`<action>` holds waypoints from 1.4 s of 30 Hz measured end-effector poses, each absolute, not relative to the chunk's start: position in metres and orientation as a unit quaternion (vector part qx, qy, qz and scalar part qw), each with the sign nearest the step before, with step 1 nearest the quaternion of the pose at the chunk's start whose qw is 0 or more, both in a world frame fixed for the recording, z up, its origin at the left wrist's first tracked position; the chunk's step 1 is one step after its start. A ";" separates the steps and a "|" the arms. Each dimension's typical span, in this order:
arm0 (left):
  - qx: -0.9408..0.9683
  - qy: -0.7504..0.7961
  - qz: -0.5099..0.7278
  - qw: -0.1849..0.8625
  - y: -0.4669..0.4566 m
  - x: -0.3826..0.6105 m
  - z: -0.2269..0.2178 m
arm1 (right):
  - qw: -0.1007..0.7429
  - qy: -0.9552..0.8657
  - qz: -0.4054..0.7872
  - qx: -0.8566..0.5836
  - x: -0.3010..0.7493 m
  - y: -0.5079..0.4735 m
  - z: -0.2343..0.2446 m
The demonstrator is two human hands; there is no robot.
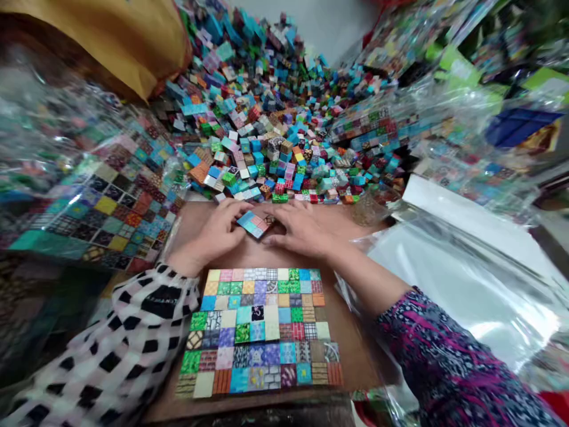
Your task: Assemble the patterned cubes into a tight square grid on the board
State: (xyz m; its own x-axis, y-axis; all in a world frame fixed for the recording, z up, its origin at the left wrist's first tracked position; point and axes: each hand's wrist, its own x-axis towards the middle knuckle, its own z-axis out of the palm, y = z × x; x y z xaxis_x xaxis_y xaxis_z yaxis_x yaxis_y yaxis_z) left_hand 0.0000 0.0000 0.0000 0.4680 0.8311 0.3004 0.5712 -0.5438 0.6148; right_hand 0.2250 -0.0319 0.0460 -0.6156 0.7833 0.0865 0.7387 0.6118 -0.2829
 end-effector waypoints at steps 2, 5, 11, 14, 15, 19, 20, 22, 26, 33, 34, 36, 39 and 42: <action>0.815 0.439 0.305 0.225 0.002 0.000 0.001 | 0.153 -0.870 0.081 -0.462 0.235 -0.025 0.041; 0.808 0.461 0.300 0.210 0.001 0.003 0.004 | 0.211 -0.839 0.067 -0.498 0.251 -0.016 0.034; 0.853 0.453 0.202 0.160 -0.007 0.011 0.010 | 0.144 -0.830 0.111 -0.527 0.265 -0.020 0.028; 0.865 0.430 0.198 0.165 -0.008 0.011 0.011 | 0.121 -0.832 0.109 -0.531 0.260 -0.025 0.028; 0.867 0.423 0.200 0.169 -0.008 0.011 0.011 | 0.124 -0.831 0.109 -0.532 0.258 -0.026 0.027; 0.871 0.400 0.201 0.203 -0.007 0.010 0.010 | 0.143 -0.814 0.134 -0.547 0.255 -0.023 0.026; 0.871 0.394 0.203 0.210 -0.007 0.010 0.010 | 0.147 -0.812 0.143 -0.546 0.255 -0.022 0.026; 0.872 0.385 0.210 0.216 -0.007 0.010 0.009 | 0.151 -0.820 0.158 -0.530 0.253 -0.023 0.028; 0.878 0.369 0.213 0.218 -0.006 0.009 0.007 | 0.140 -0.850 0.164 -0.480 0.250 -0.025 0.034; 0.886 0.340 0.223 0.224 -0.004 0.009 0.004 | 0.130 -0.874 0.178 -0.434 0.248 -0.027 0.034; 0.887 0.337 0.223 0.225 -0.004 0.009 0.003 | 0.132 -0.874 0.182 -0.430 0.247 -0.027 0.033; 0.889 0.333 0.218 0.225 -0.003 0.009 0.003 | 0.137 -0.873 0.190 -0.428 0.246 -0.026 0.032; 0.895 0.323 0.212 0.223 -0.003 0.009 0.003 | 0.138 -0.869 0.196 -0.433 0.245 -0.027 0.030; 0.899 0.315 0.209 0.222 -0.003 0.010 0.003 | 0.148 -0.866 0.207 -0.430 0.244 -0.027 0.026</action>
